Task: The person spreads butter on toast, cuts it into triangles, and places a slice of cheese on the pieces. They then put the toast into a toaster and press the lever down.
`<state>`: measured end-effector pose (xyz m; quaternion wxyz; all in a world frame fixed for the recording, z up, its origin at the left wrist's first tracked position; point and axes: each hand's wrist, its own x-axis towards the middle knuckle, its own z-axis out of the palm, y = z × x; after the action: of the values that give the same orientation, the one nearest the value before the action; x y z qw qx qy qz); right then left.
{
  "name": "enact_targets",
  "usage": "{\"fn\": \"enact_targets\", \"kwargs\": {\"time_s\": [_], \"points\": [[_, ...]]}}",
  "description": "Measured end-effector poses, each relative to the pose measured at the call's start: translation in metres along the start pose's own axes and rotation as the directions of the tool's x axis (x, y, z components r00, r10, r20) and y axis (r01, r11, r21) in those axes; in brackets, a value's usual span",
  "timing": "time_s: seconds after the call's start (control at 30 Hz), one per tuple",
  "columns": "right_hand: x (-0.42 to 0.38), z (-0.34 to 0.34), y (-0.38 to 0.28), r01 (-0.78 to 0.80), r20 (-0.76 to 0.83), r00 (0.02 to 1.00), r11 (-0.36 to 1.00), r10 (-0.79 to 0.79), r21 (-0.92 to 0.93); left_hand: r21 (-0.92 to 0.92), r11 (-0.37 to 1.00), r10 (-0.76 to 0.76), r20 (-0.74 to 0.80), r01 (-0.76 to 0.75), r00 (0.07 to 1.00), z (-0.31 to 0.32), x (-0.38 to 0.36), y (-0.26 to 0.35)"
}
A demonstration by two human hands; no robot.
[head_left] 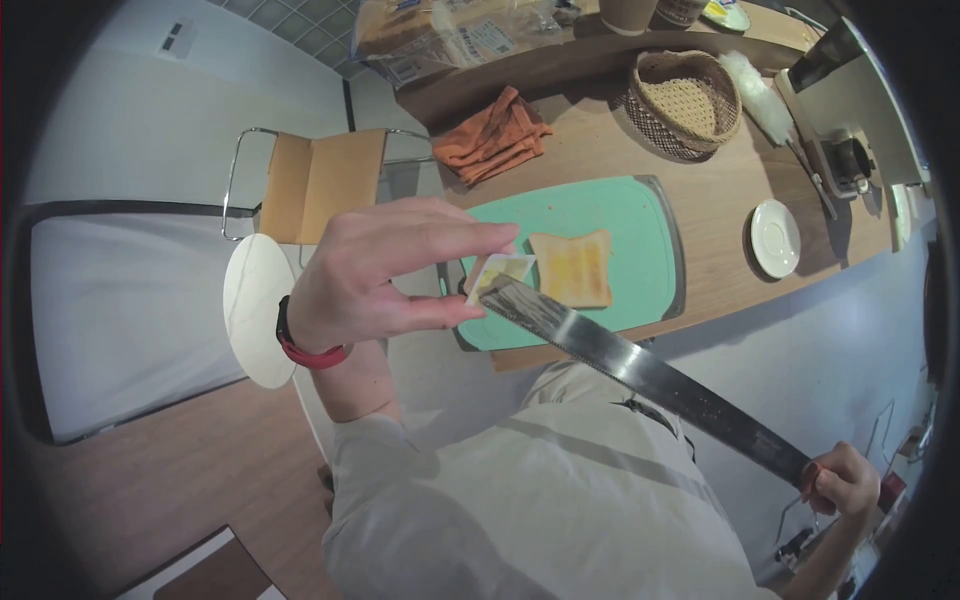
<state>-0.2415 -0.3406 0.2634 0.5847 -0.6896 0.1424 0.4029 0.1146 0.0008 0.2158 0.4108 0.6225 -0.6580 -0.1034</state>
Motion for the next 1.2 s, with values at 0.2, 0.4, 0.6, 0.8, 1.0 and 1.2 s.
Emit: {"fn": "enact_targets", "kwargs": {"time_s": [0.2,0.4,0.6,0.8,1.0,1.2], "points": [[-0.024,-0.007,0.063,-0.011,0.088,0.996,0.987,-0.003,0.162,0.021,0.999,0.03,-0.015,-0.03,0.999,0.002,-0.003,0.005],[-0.001,-0.002,0.099,0.082,0.213,0.959,0.901,-0.188,0.426,0.088,0.996,-0.01,-0.032,0.013,0.999,0.006,-0.003,0.009],[0.021,0.02,0.149,0.113,0.181,0.927,0.705,-0.328,0.7,0.169,0.977,-0.117,-0.093,0.131,0.989,0.012,-0.014,0.005],[0.039,0.034,0.173,0.143,-0.022,0.985,0.731,-0.173,0.667,-0.113,0.915,-0.397,-0.413,0.386,0.82,0.024,-0.083,-0.028],[0.072,0.045,0.183,0.16,-0.099,0.987,0.723,-0.126,0.672,-0.571,0.753,-0.621,-0.782,0.327,0.062,0.092,-0.215,-0.089],[0.105,0.035,0.161,0.104,0.079,0.961,0.613,-0.265,0.783,-0.768,0.562,-0.656,-0.64,0.308,-0.4,0.209,-0.333,-0.177]]}}
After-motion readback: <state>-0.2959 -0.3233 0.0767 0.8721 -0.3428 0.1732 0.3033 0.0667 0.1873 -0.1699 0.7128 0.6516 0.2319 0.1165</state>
